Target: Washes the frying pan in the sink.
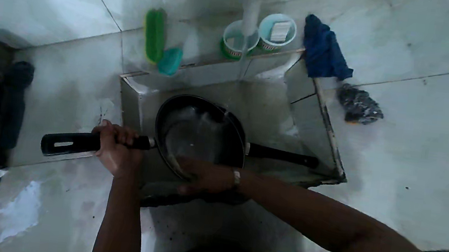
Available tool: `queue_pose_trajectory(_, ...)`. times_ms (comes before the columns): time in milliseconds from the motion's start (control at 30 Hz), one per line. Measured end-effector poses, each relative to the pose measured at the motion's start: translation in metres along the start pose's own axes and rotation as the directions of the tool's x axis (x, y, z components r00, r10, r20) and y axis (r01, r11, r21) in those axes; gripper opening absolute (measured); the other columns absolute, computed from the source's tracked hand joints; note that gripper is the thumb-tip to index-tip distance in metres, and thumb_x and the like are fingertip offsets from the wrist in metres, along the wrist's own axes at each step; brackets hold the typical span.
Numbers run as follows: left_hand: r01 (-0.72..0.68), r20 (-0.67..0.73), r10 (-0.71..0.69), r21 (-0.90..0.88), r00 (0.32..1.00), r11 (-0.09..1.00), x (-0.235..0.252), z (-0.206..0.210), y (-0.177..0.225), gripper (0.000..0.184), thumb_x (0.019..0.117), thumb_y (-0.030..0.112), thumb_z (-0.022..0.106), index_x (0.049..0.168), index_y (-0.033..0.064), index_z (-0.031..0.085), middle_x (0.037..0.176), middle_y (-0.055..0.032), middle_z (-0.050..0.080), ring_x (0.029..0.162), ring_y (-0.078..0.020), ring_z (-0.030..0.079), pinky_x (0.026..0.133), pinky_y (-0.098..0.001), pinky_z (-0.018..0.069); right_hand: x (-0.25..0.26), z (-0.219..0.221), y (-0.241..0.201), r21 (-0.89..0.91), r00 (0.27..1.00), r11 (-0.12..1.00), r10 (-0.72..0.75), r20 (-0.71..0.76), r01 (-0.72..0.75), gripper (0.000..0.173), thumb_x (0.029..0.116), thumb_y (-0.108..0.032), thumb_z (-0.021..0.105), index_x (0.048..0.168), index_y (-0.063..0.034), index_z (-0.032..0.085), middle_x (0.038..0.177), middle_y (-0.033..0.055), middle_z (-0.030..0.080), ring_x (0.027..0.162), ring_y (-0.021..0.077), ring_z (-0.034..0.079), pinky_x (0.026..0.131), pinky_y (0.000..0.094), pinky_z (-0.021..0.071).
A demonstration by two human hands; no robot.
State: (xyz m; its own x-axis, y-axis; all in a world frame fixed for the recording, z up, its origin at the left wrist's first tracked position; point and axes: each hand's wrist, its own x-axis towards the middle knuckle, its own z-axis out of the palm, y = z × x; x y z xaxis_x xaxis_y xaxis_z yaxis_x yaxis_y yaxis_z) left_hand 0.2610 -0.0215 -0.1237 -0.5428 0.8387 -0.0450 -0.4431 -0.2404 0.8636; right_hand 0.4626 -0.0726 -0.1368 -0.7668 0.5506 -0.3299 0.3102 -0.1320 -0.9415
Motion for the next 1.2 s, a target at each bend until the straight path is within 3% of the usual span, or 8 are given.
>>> queue_pose_trajectory(133,0.062,-0.13,-0.052,0.075,0.99,0.995,-0.006,0.03,0.013,0.032,0.1107,0.019,0.042,0.079,0.0176,0.048,0.05,0.0072,0.043,0.041,-0.0076,0.047,0.045,-0.0239,0.0493,-0.051,-0.012,-0.006,-0.249,0.997,0.966,0.063,-0.048,-0.073,0.031,0.0979,-0.012,0.067,0.123,0.0067,0.063,0.111,0.0244,0.066,0.102,0.0342,0.064,0.093,0.0494,0.0513)
queue_pose_trajectory(300,0.229,-0.136,-0.213,0.109,0.967,0.967,-0.02,0.071,0.044,0.022,0.1075,0.025,0.053,0.087,0.0197,0.05,0.059,0.0076,0.048,0.048,-0.0057,0.052,0.05,-0.0225,0.0518,-0.098,-0.06,-0.05,-0.368,0.964,0.92,0.04,-0.261,-0.138,0.027,0.1018,-0.005,0.06,0.125,0.0075,0.064,0.108,0.0241,0.068,0.097,0.0314,0.065,0.091,0.0448,0.0513)
queue_pose_trajectory(367,0.241,0.144,-0.251,0.083,0.957,0.967,-0.022,0.075,0.055,0.029,0.1078,0.028,0.052,0.08,0.0187,0.057,0.061,0.0065,0.055,0.053,-0.0062,0.058,0.055,-0.0227,0.0556,-0.107,-0.094,-0.05,-0.328,0.911,0.939,-0.044,-0.41,-0.102,0.025,0.0965,0.0,0.065,0.121,0.0043,0.069,0.105,0.017,0.07,0.092,0.0201,0.065,0.087,0.0361,0.0534)
queue_pose_trajectory(500,0.117,0.737,-0.045,-0.047,0.674,0.992,-0.004,0.072,0.042,0.026,0.0994,0.035,0.066,0.076,0.022,0.07,0.062,0.0073,0.064,0.058,-0.0067,0.064,0.064,-0.0267,0.0584,-0.091,-0.157,-0.027,-0.315,0.736,0.949,-0.21,-0.643,-0.004,0.026,0.0899,0.0,0.072,0.115,0.0051,0.069,0.103,0.0153,0.071,0.092,0.0163,0.066,0.087,0.0358,0.0549)
queue_pose_trajectory(733,0.051,0.244,-0.047,-0.007,0.969,0.999,0.003,0.088,0.034,0.047,0.1124,0.028,0.038,0.068,0.0176,0.05,0.048,0.0064,0.043,0.042,-0.0089,0.048,0.05,-0.0271,0.053,0.004,-0.08,-0.018,-0.52,0.317,0.847,-0.465,-0.827,-0.112,0.05,0.0991,-0.031,0.067,0.133,0.0051,0.061,0.142,0.0237,0.058,0.134,0.0413,0.053,0.116,0.0548,0.0388)
queue_pose_trajectory(867,0.03,0.225,-0.037,0.032,0.974,0.999,0.001,0.088,0.037,0.046,0.1127,0.026,0.037,0.069,0.018,0.049,0.048,0.0069,0.043,0.042,-0.008,0.048,0.049,-0.0254,0.0517,0.032,-0.014,-0.025,-0.768,0.329,0.626,-0.703,-0.631,-0.137,0.034,0.0935,-0.028,0.065,0.11,0.0003,0.072,0.142,0.0202,0.061,0.136,0.0429,0.053,0.112,0.064,0.0368)
queue_pose_trajectory(1100,0.051,0.295,-0.042,-0.02,0.955,0.999,0.004,0.076,0.036,0.049,0.113,0.027,0.033,0.068,0.018,0.049,0.049,0.0064,0.044,0.042,-0.0085,0.048,0.049,-0.0253,0.0513,0.003,-0.117,-0.034,-0.057,0.466,0.936,0.12,-0.877,-0.349,0.048,0.1136,-0.03,0.034,0.147,0.0037,0.039,0.124,0.0298,0.063,0.114,0.0445,0.065,0.096,0.0572,0.052)
queue_pose_trajectory(1200,0.042,0.29,-0.045,0.017,0.956,0.999,0.0,0.083,0.036,0.046,0.1127,0.026,0.035,0.07,0.0187,0.048,0.049,0.0076,0.043,0.042,-0.007,0.047,0.049,-0.0236,0.0511,0.016,-0.068,-0.035,-0.428,0.44,0.865,-0.288,-0.851,-0.261,0.044,0.1062,-0.02,0.051,0.14,0.0082,0.055,0.137,0.026,0.061,0.131,0.0412,0.057,0.111,0.0578,0.0419)
